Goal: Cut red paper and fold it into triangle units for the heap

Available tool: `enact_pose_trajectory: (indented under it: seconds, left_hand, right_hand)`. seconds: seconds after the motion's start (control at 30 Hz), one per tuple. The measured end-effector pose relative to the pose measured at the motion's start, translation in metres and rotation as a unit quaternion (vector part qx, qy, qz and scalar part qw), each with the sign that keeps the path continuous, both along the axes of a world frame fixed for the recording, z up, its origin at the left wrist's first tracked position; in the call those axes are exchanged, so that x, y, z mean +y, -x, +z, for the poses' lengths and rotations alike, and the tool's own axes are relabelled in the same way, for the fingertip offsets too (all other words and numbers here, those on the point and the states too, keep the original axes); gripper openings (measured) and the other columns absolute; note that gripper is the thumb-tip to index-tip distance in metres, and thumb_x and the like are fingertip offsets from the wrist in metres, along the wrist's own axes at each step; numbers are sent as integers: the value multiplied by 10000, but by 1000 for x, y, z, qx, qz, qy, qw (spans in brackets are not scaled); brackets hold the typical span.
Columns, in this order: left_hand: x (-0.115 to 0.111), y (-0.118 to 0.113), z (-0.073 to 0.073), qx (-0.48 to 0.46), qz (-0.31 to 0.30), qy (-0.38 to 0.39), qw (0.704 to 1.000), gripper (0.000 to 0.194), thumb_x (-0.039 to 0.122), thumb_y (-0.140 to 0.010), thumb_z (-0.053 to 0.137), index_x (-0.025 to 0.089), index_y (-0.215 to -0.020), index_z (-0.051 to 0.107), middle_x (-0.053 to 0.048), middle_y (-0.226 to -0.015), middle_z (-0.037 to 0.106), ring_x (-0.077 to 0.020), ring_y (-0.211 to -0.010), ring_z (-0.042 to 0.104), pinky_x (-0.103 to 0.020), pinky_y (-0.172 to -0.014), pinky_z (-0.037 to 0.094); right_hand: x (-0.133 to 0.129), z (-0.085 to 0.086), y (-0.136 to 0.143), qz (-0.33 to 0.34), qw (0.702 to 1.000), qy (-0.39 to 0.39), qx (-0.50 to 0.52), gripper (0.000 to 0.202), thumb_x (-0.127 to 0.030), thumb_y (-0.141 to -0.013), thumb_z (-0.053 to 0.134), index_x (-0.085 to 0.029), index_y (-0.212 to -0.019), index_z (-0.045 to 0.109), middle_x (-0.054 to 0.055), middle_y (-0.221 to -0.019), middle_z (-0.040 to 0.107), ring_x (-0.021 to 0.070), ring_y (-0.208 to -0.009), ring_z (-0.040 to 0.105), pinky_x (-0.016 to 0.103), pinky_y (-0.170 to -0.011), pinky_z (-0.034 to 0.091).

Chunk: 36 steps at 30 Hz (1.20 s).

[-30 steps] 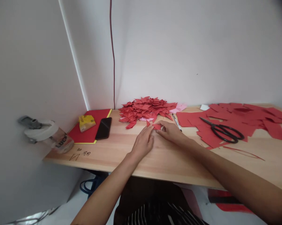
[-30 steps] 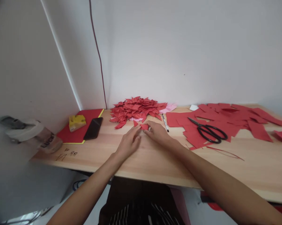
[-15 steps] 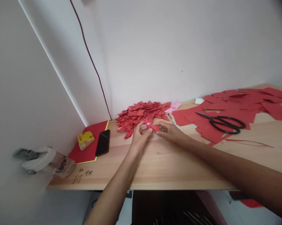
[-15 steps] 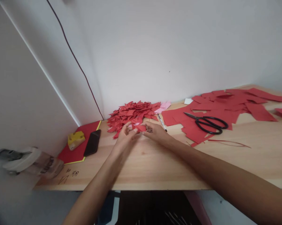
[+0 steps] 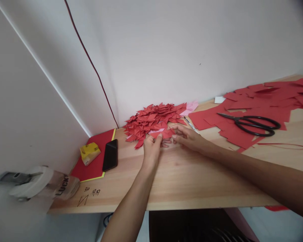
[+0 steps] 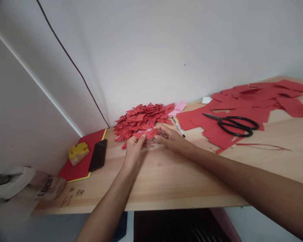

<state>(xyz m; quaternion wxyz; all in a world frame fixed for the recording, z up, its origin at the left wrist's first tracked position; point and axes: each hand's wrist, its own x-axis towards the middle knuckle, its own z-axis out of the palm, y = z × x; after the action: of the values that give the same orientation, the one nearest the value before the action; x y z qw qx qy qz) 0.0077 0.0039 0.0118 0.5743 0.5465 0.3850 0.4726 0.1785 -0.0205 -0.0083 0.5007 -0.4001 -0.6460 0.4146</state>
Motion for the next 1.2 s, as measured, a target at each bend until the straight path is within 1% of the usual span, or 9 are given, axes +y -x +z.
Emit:
enact_pose_trajectory:
  seconds: [0.17, 0.37, 0.53, 0.67, 0.73, 0.8, 0.9, 1.03, 1.2]
  left_hand:
    - [0, 4, 4, 11, 22, -4, 1000, 240, 346, -771, 673, 108, -757, 698, -83, -656, 721, -171, -561, 673, -256, -549, 510]
    - [-3, 4, 7, -31, 35, 19, 999, 241, 334, -725, 711, 103, -762, 654, -67, -617, 697, -158, -542, 656, -249, -549, 506]
    - [-6, 5, 10, -45, -25, 41, 998, 296, 334, -676, 768, 115, -838, 652, -65, -689, 718, -163, -597, 678, -230, -546, 478]
    - [-7, 8, 11, -24, -77, 38, 996, 329, 360, -682, 782, 121, -873, 661, -79, -778, 735, -174, -657, 693, -240, -572, 486]
    - [-7, 9, 9, -13, -103, 46, 994, 345, 367, -683, 784, 114, -885, 665, -80, -757, 732, -174, -643, 688, -246, -576, 490]
    - [-7, 10, 8, -10, -107, 59, 992, 351, 375, -675, 784, 110, -870, 662, -79, -712, 724, -175, -616, 681, -248, -565, 484]
    - [-7, 10, 8, -18, -77, 80, 994, 304, 359, -667, 769, 120, -795, 632, -74, -673, 715, -172, -590, 676, -237, -542, 462]
    - [-9, 12, 10, -26, -58, 110, 992, 270, 330, -651, 751, 148, -682, 553, -59, -602, 691, -171, -542, 668, -224, -509, 431]
    - [-10, 15, 12, -16, -76, 126, 989, 249, 328, -644, 742, 129, -673, 595, -72, -573, 681, -171, -539, 661, -217, -491, 389]
  right_hand:
    - [-7, 13, 2, -7, 1000, 0, -12, 214, -412, -874, 570, -230, -954, 490, 14, -804, 586, 177, -734, 585, 307, -640, 449]
    - [-9, 15, 4, 13, 999, 2, 44, 268, -429, -853, 622, -243, -882, 432, -5, -801, 537, 164, -741, 547, 313, -693, 439]
    - [-9, 11, 3, 10, 999, -1, 40, 330, -434, -810, 683, -242, -906, 433, -35, -768, 468, 133, -655, 453, 271, -594, 367]
    - [-8, 7, 3, 24, 999, -9, 31, 343, -465, -808, 684, -240, -864, 432, -19, -797, 490, 147, -695, 491, 283, -625, 400]
    - [-6, 5, 3, 32, 999, -12, 32, 337, -472, -821, 670, -240, -855, 428, -12, -822, 497, 155, -726, 518, 292, -652, 424]
    - [-5, 2, 2, 36, 999, -23, 27, 309, -462, -842, 649, -238, -866, 437, -6, -849, 504, 153, -738, 529, 293, -659, 435]
    - [-7, 3, 0, 26, 998, -50, -42, 264, -431, -853, 643, -230, -897, 477, 11, -898, 540, 142, -718, 524, 284, -639, 439]
    - [-11, 11, -4, 24, 977, -110, -179, 197, -375, -855, 636, -219, -919, 534, 64, -986, 625, 159, -740, 535, 304, -656, 453]
    - [-12, 16, -6, 22, 963, -197, -184, 76, -295, -886, 591, -223, -908, 579, 87, -1047, 646, 210, -936, 585, 359, -792, 488]
